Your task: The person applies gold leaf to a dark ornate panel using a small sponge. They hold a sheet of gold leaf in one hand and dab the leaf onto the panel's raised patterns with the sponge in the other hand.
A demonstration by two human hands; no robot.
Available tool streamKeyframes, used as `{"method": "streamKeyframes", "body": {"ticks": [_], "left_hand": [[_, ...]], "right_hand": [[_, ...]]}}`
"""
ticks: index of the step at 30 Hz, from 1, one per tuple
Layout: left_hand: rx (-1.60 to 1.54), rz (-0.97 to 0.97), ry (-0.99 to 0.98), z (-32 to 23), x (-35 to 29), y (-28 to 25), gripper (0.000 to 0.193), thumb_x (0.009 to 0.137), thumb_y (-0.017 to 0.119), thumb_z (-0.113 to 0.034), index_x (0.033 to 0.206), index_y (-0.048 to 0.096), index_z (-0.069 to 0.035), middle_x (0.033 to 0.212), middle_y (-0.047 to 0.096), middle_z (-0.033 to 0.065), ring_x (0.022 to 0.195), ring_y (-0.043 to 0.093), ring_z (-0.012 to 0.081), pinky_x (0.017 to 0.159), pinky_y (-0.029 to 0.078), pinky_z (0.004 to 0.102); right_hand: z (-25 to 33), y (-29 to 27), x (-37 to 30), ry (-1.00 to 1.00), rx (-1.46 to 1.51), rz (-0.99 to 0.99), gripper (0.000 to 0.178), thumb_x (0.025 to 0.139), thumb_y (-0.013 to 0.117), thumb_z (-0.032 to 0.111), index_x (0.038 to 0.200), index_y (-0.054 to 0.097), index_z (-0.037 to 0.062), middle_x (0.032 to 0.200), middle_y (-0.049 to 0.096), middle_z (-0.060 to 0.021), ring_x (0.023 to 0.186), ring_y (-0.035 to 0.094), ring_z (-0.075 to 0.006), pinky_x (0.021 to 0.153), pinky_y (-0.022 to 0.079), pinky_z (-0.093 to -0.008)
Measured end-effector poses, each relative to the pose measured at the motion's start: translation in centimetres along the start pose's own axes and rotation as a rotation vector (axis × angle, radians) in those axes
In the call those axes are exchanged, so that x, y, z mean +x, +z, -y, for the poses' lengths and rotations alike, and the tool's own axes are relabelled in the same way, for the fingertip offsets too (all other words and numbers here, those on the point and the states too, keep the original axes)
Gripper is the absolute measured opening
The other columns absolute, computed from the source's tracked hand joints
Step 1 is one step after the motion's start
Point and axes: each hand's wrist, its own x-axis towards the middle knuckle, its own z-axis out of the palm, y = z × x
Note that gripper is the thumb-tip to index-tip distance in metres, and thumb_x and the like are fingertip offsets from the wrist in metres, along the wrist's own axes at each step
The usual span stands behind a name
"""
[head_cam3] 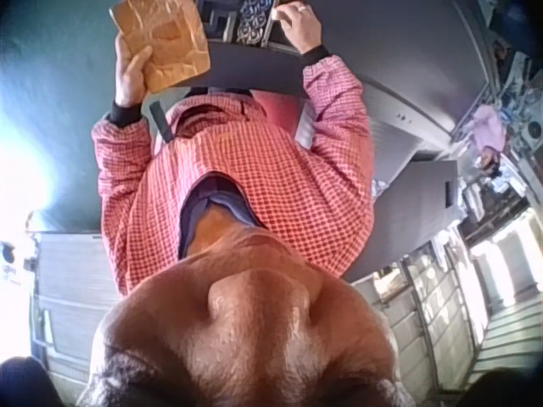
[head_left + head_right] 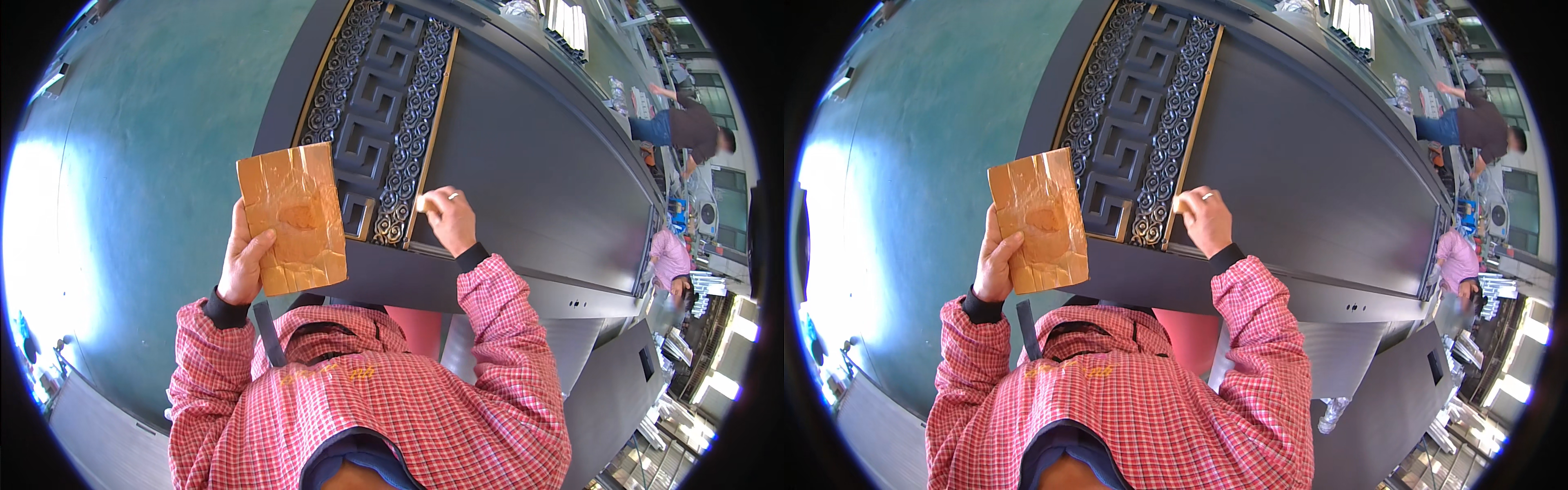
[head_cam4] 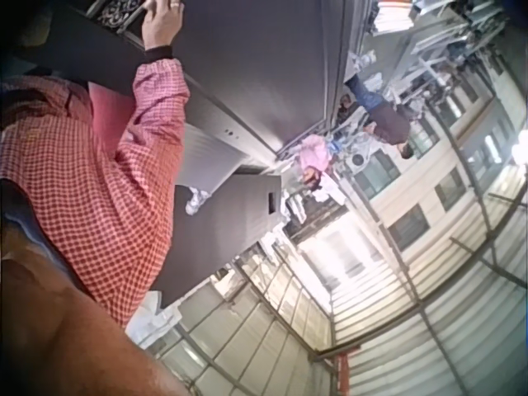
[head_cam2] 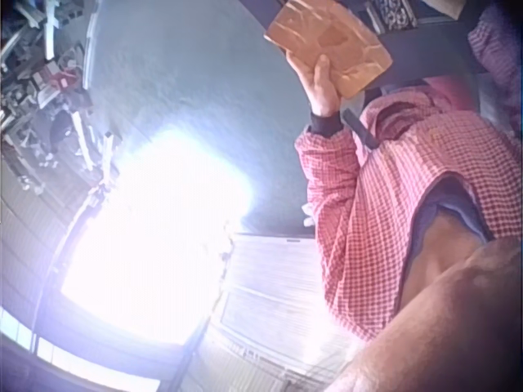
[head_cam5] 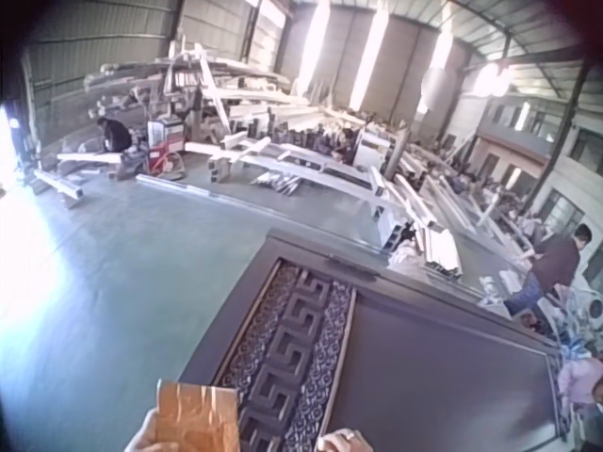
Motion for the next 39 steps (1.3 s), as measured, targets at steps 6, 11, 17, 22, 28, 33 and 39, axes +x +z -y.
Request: {"method": "streamKeyframes", "body": {"ticks": [6,11,17,22,28,33,39], "left_hand": [[-0.016,0.016,0.002,-0.1,0.5,0.3,0.06,0.091,0.039,0.006,0.146,0.017,-0.009,0.139,0.039,0.0116,0.126,0.044,0.0206,0.103,0.041,0.0352],[-0.015,0.02,-0.003,-0.2,1.0,0.6,0.061,0.092,0.039,0.005,0.146,0.016,-0.009,0.14,0.039,0.0112,0.127,0.043,0.0208,0.104,0.04,0.0357],[-0.017,0.022,-0.008,-0.2,1.8,0.7,0.062,0.092,0.039,0.005,0.147,0.015,-0.01,0.141,0.038,0.0115,0.126,0.044,0.0205,0.103,0.042,0.0353],[-0.025,0.001,-0.026,-0.6,2.3,1.2,0.062,0.092,0.039,0.005,0.147,0.014,-0.009,0.14,0.038,0.012,0.125,0.045,0.0204,0.101,0.043,0.0347],[-0.044,0.003,-0.024,-0.4,3.1,1.3,0.062,0.092,0.04,0.005,0.147,0.015,-0.008,0.141,0.038,0.0121,0.126,0.044,0.0203,0.103,0.041,0.0343],[-0.038,-0.013,-0.029,-0.5,3.7,1.6,0.061,0.092,0.039,0.006,0.146,0.016,-0.008,0.141,0.038,0.0117,0.126,0.043,0.02,0.104,0.04,0.0345],[-0.019,-0.015,-0.048,-0.9,4.6,2.0,0.062,0.091,0.04,0.006,0.147,0.016,-0.008,0.141,0.038,0.0116,0.127,0.042,0.0199,0.104,0.039,0.0341]], "right_hand": [[-0.5,0.1,0.1,0.064,-0.008,-0.089,0.025,0.07,0.067,0.001,0.089,0.062,0.0156,0.089,0.059,-0.0019,0.087,0.059,-0.025,0.073,0.05,-0.0368],[-1.1,0.6,-0.3,0.015,-0.021,-0.025,0.026,0.07,0.066,0.001,0.091,0.061,0.0153,0.09,0.06,-0.0016,0.086,0.059,-0.026,0.072,0.051,-0.037],[-1.8,0.8,0.5,0.006,-0.032,-0.029,0.025,0.07,0.068,0.002,0.092,0.06,0.0121,0.092,0.06,-0.0042,0.087,0.058,-0.0276,0.072,0.051,-0.0379],[-2.0,0.3,1.6,-0.077,0.005,0.082,0.026,0.071,0.067,0.002,0.093,0.062,0.0138,0.092,0.06,-0.0034,0.087,0.058,-0.0276,0.072,0.051,-0.0379],[-2.2,-0.2,3.2,-0.047,0.045,0.036,0.027,0.071,0.067,0.002,0.094,0.06,0.0119,0.091,0.062,-0.0059,0.088,0.059,-0.0291,0.074,0.05,-0.0381],[-3.4,-0.4,5.1,0.099,0.017,-0.062,0.027,0.071,0.067,0.001,0.093,0.057,0.0116,0.091,0.062,-0.006,0.088,0.059,-0.0291,0.075,0.05,-0.0392],[-4.8,-0.5,6.9,0.086,-0.051,-0.104,0.023,0.07,0.067,0.002,0.088,0.058,0.0121,0.09,0.061,-0.0035,0.087,0.059,-0.0268,0.074,0.051,-0.0377]]}}
